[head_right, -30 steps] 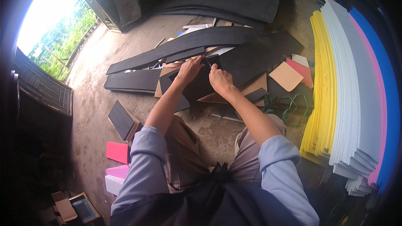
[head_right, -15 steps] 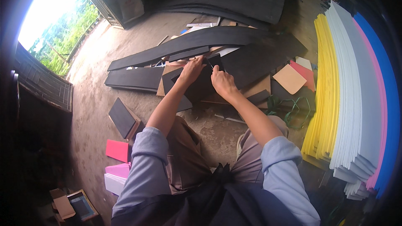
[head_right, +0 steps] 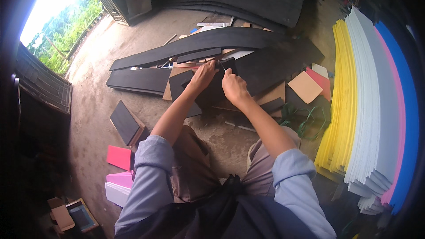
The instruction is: The person sits on the floor and uses a red utility knife to cut black cardboard sheets into smaller rectangular pieces. They repeatedly align the sheets, score the material, and separate the cut sections, stacking the finished pieces nearby.
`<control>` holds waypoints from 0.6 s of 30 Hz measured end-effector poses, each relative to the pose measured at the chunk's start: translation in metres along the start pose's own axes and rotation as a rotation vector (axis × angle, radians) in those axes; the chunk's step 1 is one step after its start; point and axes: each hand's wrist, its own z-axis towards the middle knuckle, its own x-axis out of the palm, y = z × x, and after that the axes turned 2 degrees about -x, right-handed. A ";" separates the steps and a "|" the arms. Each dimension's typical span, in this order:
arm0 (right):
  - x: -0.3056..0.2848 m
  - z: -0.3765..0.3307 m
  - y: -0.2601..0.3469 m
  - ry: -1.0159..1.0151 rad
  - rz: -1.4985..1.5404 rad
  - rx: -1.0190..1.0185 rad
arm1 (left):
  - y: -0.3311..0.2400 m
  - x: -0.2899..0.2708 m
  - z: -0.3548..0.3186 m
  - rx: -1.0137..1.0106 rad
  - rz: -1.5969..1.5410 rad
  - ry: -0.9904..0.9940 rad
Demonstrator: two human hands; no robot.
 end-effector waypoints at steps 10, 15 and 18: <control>0.011 0.021 0.003 0.105 0.027 0.075 | -0.012 -0.006 -0.011 0.069 -0.020 -0.052; 0.020 0.024 0.001 0.101 0.022 0.090 | -0.014 -0.007 -0.010 0.013 -0.071 -0.081; 0.018 0.021 0.001 0.102 0.056 0.089 | -0.017 -0.008 -0.011 -0.041 -0.033 -0.071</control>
